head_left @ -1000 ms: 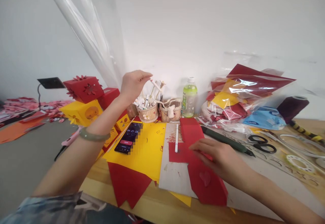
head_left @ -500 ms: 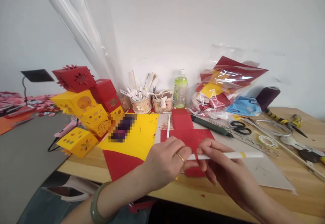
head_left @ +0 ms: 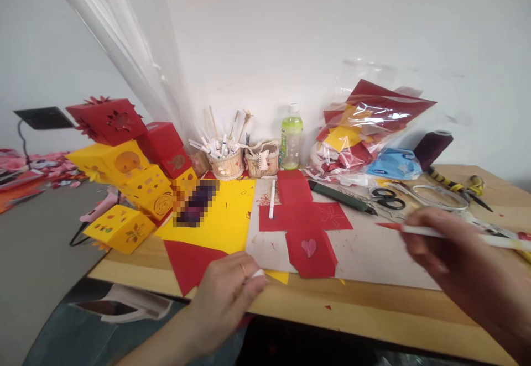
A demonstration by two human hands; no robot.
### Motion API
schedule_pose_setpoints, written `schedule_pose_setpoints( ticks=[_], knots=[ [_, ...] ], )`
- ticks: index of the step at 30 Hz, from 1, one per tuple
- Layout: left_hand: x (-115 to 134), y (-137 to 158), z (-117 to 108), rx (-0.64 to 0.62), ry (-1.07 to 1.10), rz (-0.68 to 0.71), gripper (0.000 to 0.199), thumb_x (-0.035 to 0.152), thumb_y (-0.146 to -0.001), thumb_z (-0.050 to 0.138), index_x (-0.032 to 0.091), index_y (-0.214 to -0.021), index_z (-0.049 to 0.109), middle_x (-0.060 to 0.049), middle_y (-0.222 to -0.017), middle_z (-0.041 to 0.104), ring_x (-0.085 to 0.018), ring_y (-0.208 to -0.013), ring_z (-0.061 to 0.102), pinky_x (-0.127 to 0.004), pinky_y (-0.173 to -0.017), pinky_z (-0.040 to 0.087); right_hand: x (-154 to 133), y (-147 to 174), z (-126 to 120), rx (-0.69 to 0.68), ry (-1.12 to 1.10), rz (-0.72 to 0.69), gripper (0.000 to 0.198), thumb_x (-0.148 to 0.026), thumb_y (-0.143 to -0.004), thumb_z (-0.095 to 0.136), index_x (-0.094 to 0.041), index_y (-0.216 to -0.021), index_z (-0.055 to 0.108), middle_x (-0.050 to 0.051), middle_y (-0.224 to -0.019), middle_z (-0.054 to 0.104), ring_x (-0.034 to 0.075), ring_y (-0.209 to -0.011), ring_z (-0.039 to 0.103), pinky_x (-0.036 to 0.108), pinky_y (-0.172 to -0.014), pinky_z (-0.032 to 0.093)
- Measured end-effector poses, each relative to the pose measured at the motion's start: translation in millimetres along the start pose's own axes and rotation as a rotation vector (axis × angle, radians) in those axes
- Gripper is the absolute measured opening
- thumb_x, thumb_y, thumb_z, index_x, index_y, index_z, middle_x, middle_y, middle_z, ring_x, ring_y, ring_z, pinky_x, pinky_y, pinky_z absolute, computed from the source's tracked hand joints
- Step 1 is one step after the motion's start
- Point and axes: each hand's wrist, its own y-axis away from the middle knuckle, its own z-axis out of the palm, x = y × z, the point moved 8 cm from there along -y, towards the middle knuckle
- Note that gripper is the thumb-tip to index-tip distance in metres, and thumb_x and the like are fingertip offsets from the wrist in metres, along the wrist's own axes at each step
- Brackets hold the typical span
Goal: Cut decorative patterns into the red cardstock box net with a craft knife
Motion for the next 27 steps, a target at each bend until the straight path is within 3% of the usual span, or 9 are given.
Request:
schedule_pose_setpoints(
  ticks=[1,3,4,8,12,27],
  knots=[
    [4.0,1.9,7.0,0.017,-0.041,0.065,0.038,0.028,-0.097,0.031,0.015,-0.069,0.054,-0.001,-0.062,0.057,-0.012,-0.058,0.055,-0.021,-0.053,0.046,5.6,-4.5,7.1,-0.008,-0.046,0.031,0.027,-0.047,-0.084,0.047,-0.025,-0.073,0.059,0.002,-0.059,0.055,0.013,-0.045,0.046,0.026,-0.039,0.036],
    [13.0,4.7,26.6,0.083,-0.163,0.188,0.03,0.024,-0.096,0.034,0.011,-0.092,0.061,-0.008,-0.086,0.067,-0.018,-0.081,0.062,-0.03,-0.072,0.052,18.4,-10.6,40.5,-0.156,-0.137,0.148,0.024,-0.042,-0.08,0.057,-0.021,-0.068,0.058,0.001,-0.06,0.055,0.012,-0.05,0.049,0.026,-0.045,0.039],
    [15.3,5.6,38.5,0.111,-0.224,0.219,0.028,0.024,-0.095,0.037,0.009,-0.098,0.061,-0.01,-0.096,0.067,-0.02,-0.09,0.061,-0.033,-0.079,0.052,19.9,-13.5,54.5,-0.191,-0.104,0.143,0.027,-0.042,-0.079,0.058,-0.02,-0.064,0.056,0.0,-0.057,0.053,0.012,-0.05,0.048,0.025,-0.047,0.039],
    [12.9,7.6,80.3,0.159,-0.358,0.225,0.03,0.024,-0.095,0.038,0.009,-0.102,0.062,-0.01,-0.108,0.066,-0.023,-0.102,0.06,-0.036,-0.082,0.052,29.1,-20.5,89.1,-0.267,-0.012,0.103,0.028,-0.041,-0.079,0.058,-0.02,-0.064,0.05,-0.005,-0.055,0.046,0.01,-0.05,0.043,0.024,-0.049,0.036],
    [5.5,10.7,93.8,0.179,-0.4,0.195,0.032,0.026,-0.096,0.036,0.01,-0.1,0.063,-0.009,-0.107,0.067,-0.023,-0.101,0.061,-0.037,-0.082,0.052,44.6,-19.9,93.8,-0.283,0.031,0.076,0.023,-0.035,-0.077,0.059,-0.021,-0.066,0.044,-0.005,-0.06,0.047,0.011,-0.055,0.044,0.024,-0.051,0.035],
    [3.7,11.6,92.4,0.143,-0.373,0.184,0.031,0.023,-0.096,0.036,0.008,-0.101,0.063,-0.011,-0.107,0.066,-0.023,-0.102,0.061,-0.036,-0.081,0.054,54.6,-14.9,96.1,-0.258,0.207,0.036,0.025,-0.031,-0.077,0.054,-0.021,-0.059,0.04,-0.005,-0.054,0.042,0.011,-0.052,0.037,0.024,-0.048,0.029]
  ],
)
